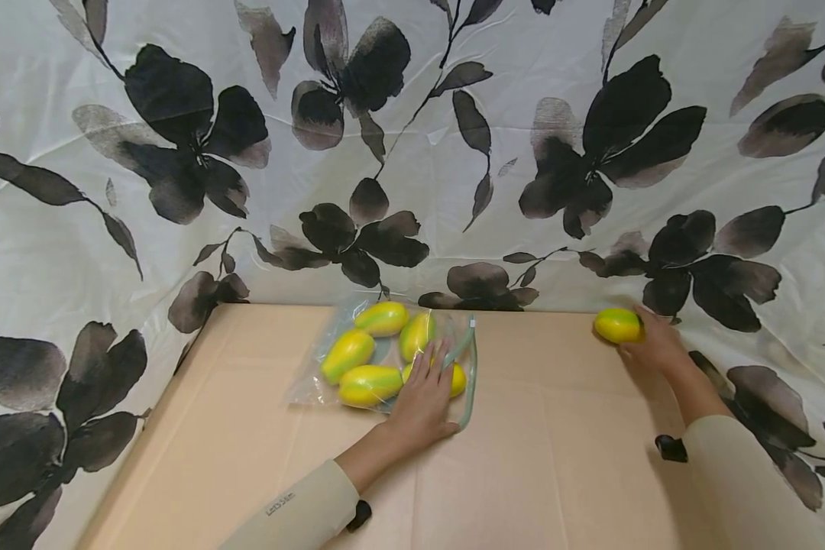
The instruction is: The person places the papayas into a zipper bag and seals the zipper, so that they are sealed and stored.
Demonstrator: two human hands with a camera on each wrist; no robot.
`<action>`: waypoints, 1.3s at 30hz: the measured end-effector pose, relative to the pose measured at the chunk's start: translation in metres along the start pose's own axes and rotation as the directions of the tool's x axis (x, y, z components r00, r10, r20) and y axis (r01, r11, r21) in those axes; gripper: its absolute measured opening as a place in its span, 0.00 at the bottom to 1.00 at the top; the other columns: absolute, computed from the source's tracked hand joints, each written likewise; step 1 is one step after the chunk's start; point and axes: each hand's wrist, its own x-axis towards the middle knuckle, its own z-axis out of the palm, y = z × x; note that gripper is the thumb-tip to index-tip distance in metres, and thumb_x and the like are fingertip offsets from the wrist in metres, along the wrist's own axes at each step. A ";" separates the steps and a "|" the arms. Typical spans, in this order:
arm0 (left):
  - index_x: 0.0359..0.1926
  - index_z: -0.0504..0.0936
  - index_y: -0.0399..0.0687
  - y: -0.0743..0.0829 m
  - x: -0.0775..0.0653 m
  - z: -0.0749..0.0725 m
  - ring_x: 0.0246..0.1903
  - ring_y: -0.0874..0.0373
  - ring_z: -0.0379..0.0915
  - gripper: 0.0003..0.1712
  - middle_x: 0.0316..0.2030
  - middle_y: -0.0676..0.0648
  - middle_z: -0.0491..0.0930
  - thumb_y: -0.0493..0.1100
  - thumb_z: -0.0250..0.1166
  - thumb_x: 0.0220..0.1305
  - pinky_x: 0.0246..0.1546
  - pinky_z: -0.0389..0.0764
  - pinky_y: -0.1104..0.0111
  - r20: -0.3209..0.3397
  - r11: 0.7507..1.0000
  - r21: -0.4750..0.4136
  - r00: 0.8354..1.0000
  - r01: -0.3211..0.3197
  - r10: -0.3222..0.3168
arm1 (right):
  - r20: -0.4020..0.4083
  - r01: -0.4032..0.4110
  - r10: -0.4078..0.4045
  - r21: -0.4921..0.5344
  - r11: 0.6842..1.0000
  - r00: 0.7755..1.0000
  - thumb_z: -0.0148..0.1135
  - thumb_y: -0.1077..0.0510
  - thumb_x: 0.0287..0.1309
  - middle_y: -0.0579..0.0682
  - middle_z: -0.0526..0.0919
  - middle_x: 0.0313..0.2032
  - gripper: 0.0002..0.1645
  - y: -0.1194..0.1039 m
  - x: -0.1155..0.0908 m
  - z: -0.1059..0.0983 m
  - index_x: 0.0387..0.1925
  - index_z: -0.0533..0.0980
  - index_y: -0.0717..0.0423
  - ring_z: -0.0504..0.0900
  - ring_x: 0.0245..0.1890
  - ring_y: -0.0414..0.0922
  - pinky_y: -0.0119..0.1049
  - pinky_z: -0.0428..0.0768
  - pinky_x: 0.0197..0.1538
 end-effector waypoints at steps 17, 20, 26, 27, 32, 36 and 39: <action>0.80 0.53 0.37 0.002 -0.002 -0.004 0.81 0.36 0.37 0.73 0.83 0.36 0.38 0.68 0.80 0.45 0.80 0.49 0.48 0.009 1.000 0.001 1.000 -0.006 0.006 | -0.017 0.000 0.001 0.087 0.996 1.000 0.72 0.55 0.62 0.81 0.60 0.62 0.56 -0.011 -0.025 0.007 0.72 0.45 0.78 0.66 0.57 0.73 0.70 0.64 0.64; 0.80 0.53 0.36 0.002 -0.002 -0.005 0.81 0.35 0.38 0.73 0.83 0.36 0.39 0.68 0.81 0.45 0.80 0.50 0.47 0.002 1.000 -0.003 1.000 -0.010 0.010 | -0.004 0.051 -0.050 0.079 0.996 0.999 0.71 0.52 0.63 0.80 0.63 0.60 0.55 -0.016 -0.032 0.010 0.72 0.46 0.77 0.69 0.54 0.71 0.67 0.67 0.59; 0.80 0.53 0.37 0.002 -0.001 -0.006 0.81 0.35 0.37 0.73 0.83 0.35 0.39 0.67 0.81 0.44 0.80 0.48 0.48 0.012 1.000 0.000 1.000 -0.009 0.009 | -0.018 0.167 -0.166 0.078 0.983 0.986 0.72 0.52 0.63 0.78 0.65 0.61 0.53 -0.029 -0.044 0.022 0.71 0.50 0.78 0.70 0.54 0.68 0.63 0.68 0.56; 0.80 0.53 0.37 0.002 -0.002 -0.005 0.81 0.35 0.37 0.73 0.83 0.35 0.39 0.67 0.81 0.45 0.80 0.48 0.48 0.014 1.000 0.002 1.000 -0.009 0.009 | -0.027 0.191 -0.189 0.087 0.978 0.982 0.72 0.54 0.62 0.78 0.65 0.61 0.52 -0.032 -0.045 0.024 0.71 0.51 0.79 0.70 0.54 0.68 0.63 0.68 0.56; 0.79 0.55 0.37 0.001 -0.002 -0.004 0.81 0.34 0.39 0.72 0.82 0.35 0.39 0.68 0.81 0.44 0.80 0.50 0.47 0.012 1.000 0.017 1.000 -0.017 0.017 | -0.044 0.282 -0.279 0.100 0.954 0.959 0.73 0.58 0.61 0.76 0.68 0.60 0.49 -0.051 -0.055 0.036 0.70 0.56 0.79 0.70 0.53 0.65 0.60 0.69 0.55; 0.79 0.55 0.36 0.000 -0.003 -0.004 0.81 0.34 0.39 0.72 0.82 0.35 0.39 0.69 0.80 0.44 0.80 0.50 0.47 0.011 0.999 0.027 1.000 -0.023 0.023 | 0.002 0.309 -0.311 0.115 0.944 0.950 0.72 0.58 0.60 0.75 0.69 0.59 0.48 -0.070 -0.064 0.044 0.70 0.57 0.79 0.72 0.52 0.64 0.59 0.71 0.55; 0.79 0.55 0.36 0.000 -0.004 -0.004 0.81 0.34 0.39 0.72 0.82 0.34 0.39 0.69 0.80 0.44 0.80 0.50 0.46 0.011 0.999 0.033 1.000 -0.030 0.029 | 0.014 0.343 -0.347 0.120 0.932 0.938 0.72 0.60 0.58 0.75 0.71 0.57 0.47 -0.085 -0.070 0.051 0.68 0.59 0.80 0.73 0.52 0.63 0.58 0.72 0.55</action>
